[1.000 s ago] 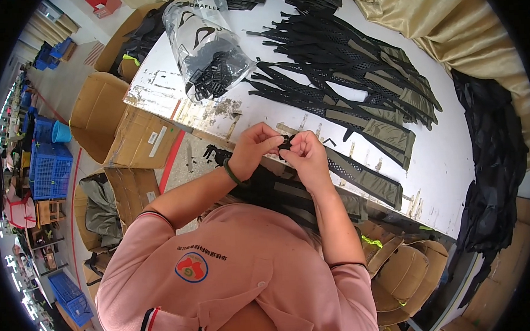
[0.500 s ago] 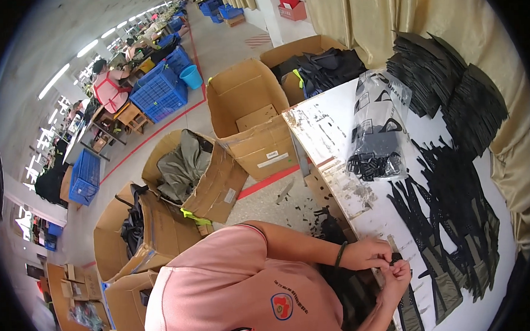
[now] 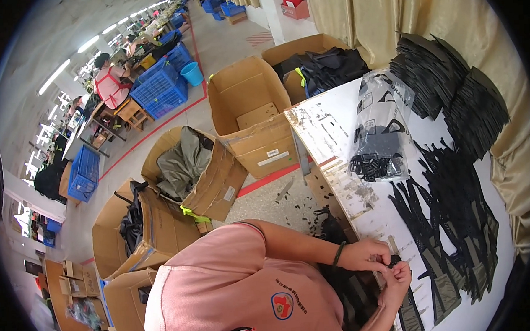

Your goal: Attaching plastic buckles and fasteners to mesh straps in a manufacturing setting.

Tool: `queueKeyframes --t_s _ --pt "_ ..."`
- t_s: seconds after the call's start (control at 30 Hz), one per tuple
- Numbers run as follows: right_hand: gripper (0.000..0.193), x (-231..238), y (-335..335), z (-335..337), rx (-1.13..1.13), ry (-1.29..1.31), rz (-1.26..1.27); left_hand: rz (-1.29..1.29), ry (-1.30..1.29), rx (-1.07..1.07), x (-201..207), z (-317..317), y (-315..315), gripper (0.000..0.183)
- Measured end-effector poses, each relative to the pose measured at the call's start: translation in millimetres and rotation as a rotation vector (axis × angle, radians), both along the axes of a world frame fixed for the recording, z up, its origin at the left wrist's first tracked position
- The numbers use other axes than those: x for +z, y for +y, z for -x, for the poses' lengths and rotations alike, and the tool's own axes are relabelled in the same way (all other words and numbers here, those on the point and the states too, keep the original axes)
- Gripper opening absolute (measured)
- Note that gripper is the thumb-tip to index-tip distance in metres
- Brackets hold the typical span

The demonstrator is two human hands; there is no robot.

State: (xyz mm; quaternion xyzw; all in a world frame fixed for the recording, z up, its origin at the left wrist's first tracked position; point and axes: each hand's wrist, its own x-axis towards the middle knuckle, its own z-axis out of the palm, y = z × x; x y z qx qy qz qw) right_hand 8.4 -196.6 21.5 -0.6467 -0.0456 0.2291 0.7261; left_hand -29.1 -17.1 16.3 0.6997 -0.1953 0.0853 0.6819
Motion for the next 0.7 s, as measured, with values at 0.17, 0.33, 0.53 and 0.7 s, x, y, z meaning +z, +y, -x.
queueKeyframes --t_s 0.17,0.33,0.53,0.7 --pt "0.015 9 5 7 -0.119 0.064 -0.206 0.014 0.022 0.033 9 3 -3 0.021" --pt "0.014 25 -3 1 0.005 0.119 -0.098 -0.001 -0.069 -0.026 -1 -4 -3 0.019" --pt "0.013 27 -3 0 0.131 -0.084 0.193 -0.121 -0.165 -0.078 -3 -8 1 0.014" --pt "0.011 42 -5 4 0.023 -0.109 0.101 -0.073 -0.001 -0.210 10 0 -1 0.015"
